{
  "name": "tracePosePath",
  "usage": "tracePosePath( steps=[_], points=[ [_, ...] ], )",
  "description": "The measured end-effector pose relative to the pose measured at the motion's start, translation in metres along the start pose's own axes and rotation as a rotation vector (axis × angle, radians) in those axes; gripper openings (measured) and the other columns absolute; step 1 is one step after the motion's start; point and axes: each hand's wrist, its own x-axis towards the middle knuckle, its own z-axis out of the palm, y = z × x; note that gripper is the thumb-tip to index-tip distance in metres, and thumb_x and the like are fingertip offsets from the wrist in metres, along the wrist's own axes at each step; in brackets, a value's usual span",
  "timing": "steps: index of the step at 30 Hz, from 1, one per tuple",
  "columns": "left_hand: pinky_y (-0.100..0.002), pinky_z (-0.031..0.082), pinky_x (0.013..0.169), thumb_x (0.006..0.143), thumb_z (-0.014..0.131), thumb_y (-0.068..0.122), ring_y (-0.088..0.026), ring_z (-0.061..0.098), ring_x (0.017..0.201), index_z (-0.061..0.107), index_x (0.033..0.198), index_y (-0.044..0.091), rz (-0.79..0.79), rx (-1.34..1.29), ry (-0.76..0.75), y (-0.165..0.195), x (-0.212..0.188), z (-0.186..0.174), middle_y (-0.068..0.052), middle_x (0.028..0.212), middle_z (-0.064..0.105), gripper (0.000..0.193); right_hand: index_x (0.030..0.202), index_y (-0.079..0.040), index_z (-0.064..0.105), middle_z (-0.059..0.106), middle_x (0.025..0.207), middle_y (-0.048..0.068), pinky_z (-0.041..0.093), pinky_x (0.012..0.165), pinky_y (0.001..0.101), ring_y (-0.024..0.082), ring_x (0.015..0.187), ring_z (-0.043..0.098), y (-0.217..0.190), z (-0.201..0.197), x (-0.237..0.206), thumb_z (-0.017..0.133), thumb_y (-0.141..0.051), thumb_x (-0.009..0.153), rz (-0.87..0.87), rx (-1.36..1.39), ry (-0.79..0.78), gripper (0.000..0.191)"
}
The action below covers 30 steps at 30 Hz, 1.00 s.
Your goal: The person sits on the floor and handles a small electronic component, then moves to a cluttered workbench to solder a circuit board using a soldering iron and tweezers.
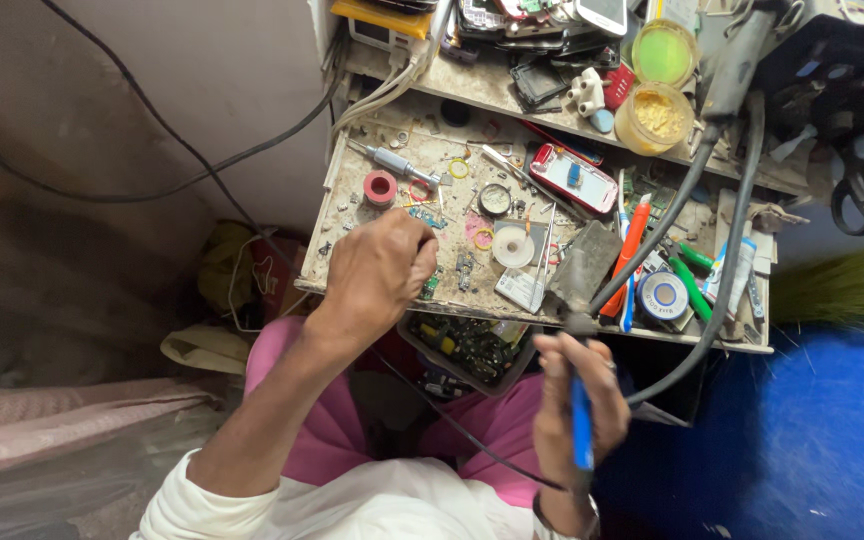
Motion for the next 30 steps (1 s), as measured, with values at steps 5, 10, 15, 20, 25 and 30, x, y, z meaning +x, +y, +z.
tracePosePath(
  steps=[5, 10, 15, 20, 25, 30],
  points=[
    [-0.030, 0.054, 0.064, 0.093, 0.071, 0.021, -0.014, 0.068, 0.070, 0.077, 0.101, 0.003, -0.298, -0.490, -0.122, 0.002, -0.010, 0.001, -0.007, 0.085, 0.074, 0.020, 0.125, -0.005, 0.065, 0.076, 0.104, 0.010, 0.057, 0.088, 0.0258, 0.013, 0.096, 0.071, -0.006, 0.037, 0.016, 0.069, 0.003, 0.100, -0.005, 0.165, -0.120, 0.026],
    [-0.022, 0.052, 0.072, 0.098, 0.069, 0.018, -0.003, 0.060, 0.082, 0.074, 0.104, 0.000, -0.296, -0.972, -0.153, 0.004, -0.027, 0.013, 0.002, 0.089, 0.070, 0.019, 0.129, -0.005, 0.064, 0.077, 0.105, 0.007, 0.057, 0.081, 0.0233, 0.009, 0.091, 0.069, -0.006, 0.068, 0.016, 0.076, -0.001, 0.094, 0.283, 0.297, -0.132, 0.036],
    [-0.023, 0.052, 0.070, 0.098, 0.070, 0.017, -0.004, 0.060, 0.079, 0.073, 0.102, -0.001, -0.332, -1.015, -0.113, 0.005, -0.032, 0.018, 0.001, 0.088, 0.070, 0.019, 0.131, -0.004, 0.062, 0.075, 0.105, 0.005, 0.055, 0.083, 0.0222, 0.007, 0.093, 0.066, 0.001, 0.080, 0.013, 0.075, -0.002, 0.096, 0.349, 0.465, -0.098, 0.037],
    [-0.027, 0.052, 0.065, 0.094, 0.073, 0.014, -0.012, 0.066, 0.075, 0.076, 0.100, 0.000, -0.203, -0.645, -0.012, 0.013, -0.034, 0.012, -0.006, 0.085, 0.072, 0.016, 0.131, -0.003, 0.060, 0.074, 0.105, 0.007, 0.056, 0.085, 0.0237, 0.008, 0.093, 0.066, 0.004, 0.081, 0.013, 0.074, -0.001, 0.097, 0.354, 0.561, -0.067, 0.037],
    [-0.036, 0.057, 0.074, 0.097, 0.072, 0.014, -0.024, 0.071, 0.084, 0.074, 0.106, 0.003, -0.019, -0.289, 0.185, 0.016, -0.038, 0.002, -0.011, 0.097, 0.073, 0.014, 0.133, -0.003, 0.056, 0.072, 0.103, 0.008, 0.058, 0.082, 0.0253, 0.011, 0.088, 0.068, 0.003, 0.078, 0.018, 0.072, 0.001, 0.097, 0.395, 0.570, -0.050, 0.039],
    [-0.043, 0.054, 0.064, 0.086, 0.078, 0.024, -0.032, 0.069, 0.078, 0.071, 0.097, 0.005, -0.064, 0.144, 0.025, 0.021, -0.041, -0.001, -0.013, 0.089, 0.063, 0.023, 0.134, -0.003, 0.053, 0.071, 0.104, 0.008, 0.061, 0.084, 0.0282, 0.013, 0.090, 0.071, 0.006, 0.068, 0.023, 0.070, 0.000, 0.099, 0.368, 0.548, -0.074, 0.039]
  ],
)
